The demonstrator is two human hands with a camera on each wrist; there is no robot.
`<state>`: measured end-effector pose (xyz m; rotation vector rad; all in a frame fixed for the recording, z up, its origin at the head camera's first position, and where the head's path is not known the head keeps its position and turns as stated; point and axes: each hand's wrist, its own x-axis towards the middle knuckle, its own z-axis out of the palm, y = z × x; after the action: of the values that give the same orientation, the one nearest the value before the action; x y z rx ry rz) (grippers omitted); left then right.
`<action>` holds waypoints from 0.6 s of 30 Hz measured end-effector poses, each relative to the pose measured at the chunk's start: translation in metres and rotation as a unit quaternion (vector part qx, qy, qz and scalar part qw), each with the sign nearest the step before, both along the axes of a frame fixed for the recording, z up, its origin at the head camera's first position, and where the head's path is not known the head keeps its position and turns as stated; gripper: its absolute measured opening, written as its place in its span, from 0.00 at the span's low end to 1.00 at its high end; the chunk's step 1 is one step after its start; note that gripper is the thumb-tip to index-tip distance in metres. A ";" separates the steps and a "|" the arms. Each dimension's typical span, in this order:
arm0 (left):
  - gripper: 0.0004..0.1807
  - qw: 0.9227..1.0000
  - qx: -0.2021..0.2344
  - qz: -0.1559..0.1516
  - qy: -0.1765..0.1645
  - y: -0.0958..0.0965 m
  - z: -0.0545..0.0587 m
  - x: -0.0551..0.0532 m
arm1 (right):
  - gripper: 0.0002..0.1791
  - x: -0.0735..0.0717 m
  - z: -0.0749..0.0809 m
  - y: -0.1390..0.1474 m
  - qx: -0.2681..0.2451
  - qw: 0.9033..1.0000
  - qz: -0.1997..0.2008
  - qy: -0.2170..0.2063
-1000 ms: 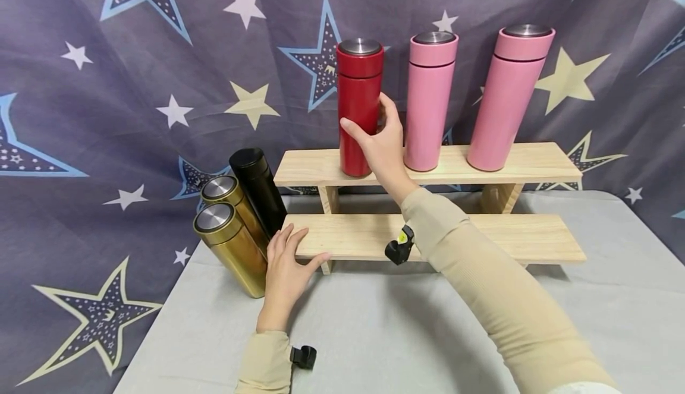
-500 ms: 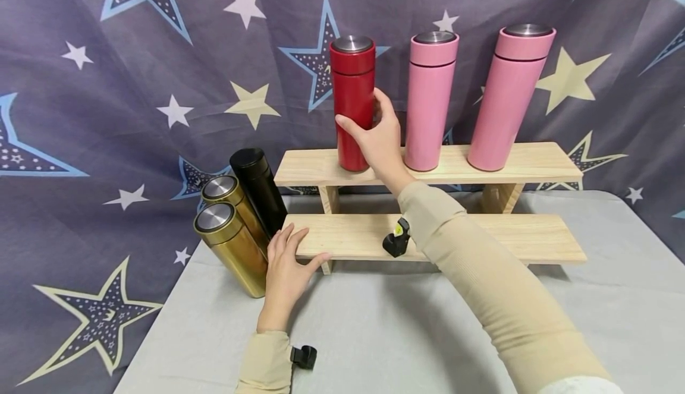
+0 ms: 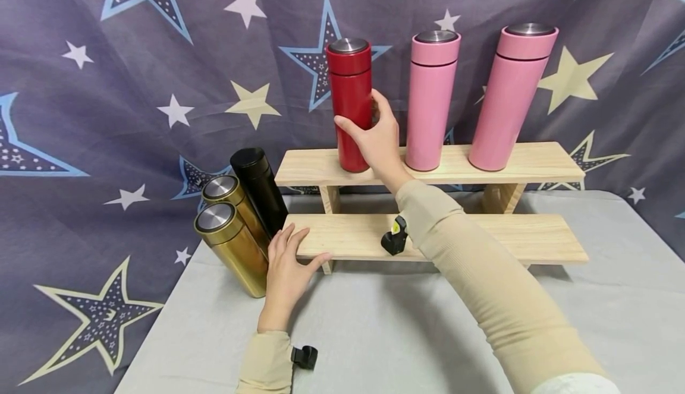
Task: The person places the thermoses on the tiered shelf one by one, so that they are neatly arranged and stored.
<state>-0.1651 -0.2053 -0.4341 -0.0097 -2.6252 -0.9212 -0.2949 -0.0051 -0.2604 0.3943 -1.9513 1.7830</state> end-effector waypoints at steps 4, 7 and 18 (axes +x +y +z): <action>0.42 1.000 -0.003 0.000 0.001 0.000 -0.001 0.000 | 0.40 -0.002 -0.001 0.001 0.005 1.000 -0.005 -0.003; 0.42 1.000 -0.001 -0.001 -0.001 0.001 0.000 0.000 | 0.41 -0.004 -0.002 0.002 0.008 1.000 -0.006 -0.004; 0.42 1.000 -0.003 -0.002 -0.013 0.000 0.000 0.001 | 0.41 -0.006 -0.006 0.000 0.035 0.999 -0.011 0.009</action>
<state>-0.1644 -0.2051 -0.4337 -0.0047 -2.6518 -0.9216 -0.3013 -0.0050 -0.2662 0.4100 -2.0029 1.6956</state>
